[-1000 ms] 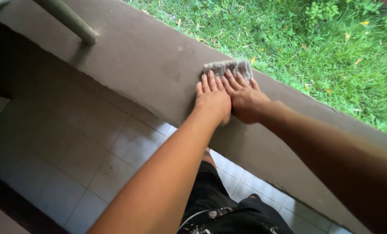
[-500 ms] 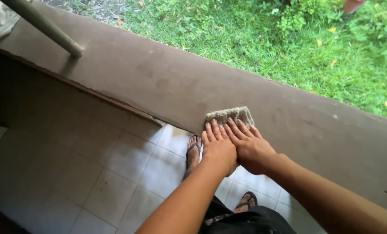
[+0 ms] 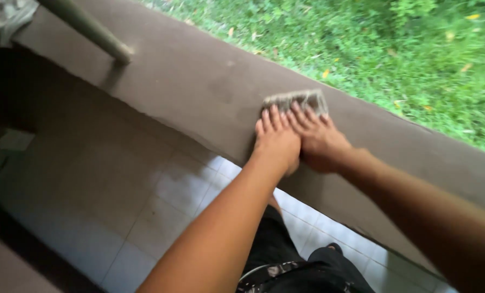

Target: Cleaning a concrete ledge using a brush followed by a cloth.

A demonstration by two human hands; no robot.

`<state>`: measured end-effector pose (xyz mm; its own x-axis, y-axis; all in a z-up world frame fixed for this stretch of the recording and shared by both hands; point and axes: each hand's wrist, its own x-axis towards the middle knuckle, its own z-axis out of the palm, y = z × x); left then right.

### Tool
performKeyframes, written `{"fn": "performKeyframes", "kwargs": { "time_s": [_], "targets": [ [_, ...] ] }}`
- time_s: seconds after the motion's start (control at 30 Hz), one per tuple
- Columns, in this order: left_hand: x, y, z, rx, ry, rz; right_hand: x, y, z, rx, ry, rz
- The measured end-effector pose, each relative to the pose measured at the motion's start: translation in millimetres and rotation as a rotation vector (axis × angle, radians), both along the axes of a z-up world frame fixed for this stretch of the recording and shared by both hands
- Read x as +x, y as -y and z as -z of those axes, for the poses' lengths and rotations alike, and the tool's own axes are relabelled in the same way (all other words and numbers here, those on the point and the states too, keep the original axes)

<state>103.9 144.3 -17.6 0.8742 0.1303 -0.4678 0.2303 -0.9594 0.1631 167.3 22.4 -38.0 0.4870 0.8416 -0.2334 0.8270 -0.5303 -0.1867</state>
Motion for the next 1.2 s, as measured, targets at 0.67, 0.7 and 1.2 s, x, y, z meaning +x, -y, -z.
{"fn": "performKeyframes", "kwargs": {
  "time_s": [0.67,0.7,1.2],
  "targets": [
    [-74.9,108.6,-9.2,0.061,-0.043,0.092,-82.7,108.6,-23.5,-0.09,0.012,0.008],
    [-88.3,124.1,-6.8,0.05,-0.082,0.105,-99.0,123.2,-27.2,-0.064,-0.052,0.035],
    [-70.4,86.9,17.5,0.091,-0.005,0.186,-81.6,95.5,-13.5,-0.083,-0.033,0.051]
  ]
}}
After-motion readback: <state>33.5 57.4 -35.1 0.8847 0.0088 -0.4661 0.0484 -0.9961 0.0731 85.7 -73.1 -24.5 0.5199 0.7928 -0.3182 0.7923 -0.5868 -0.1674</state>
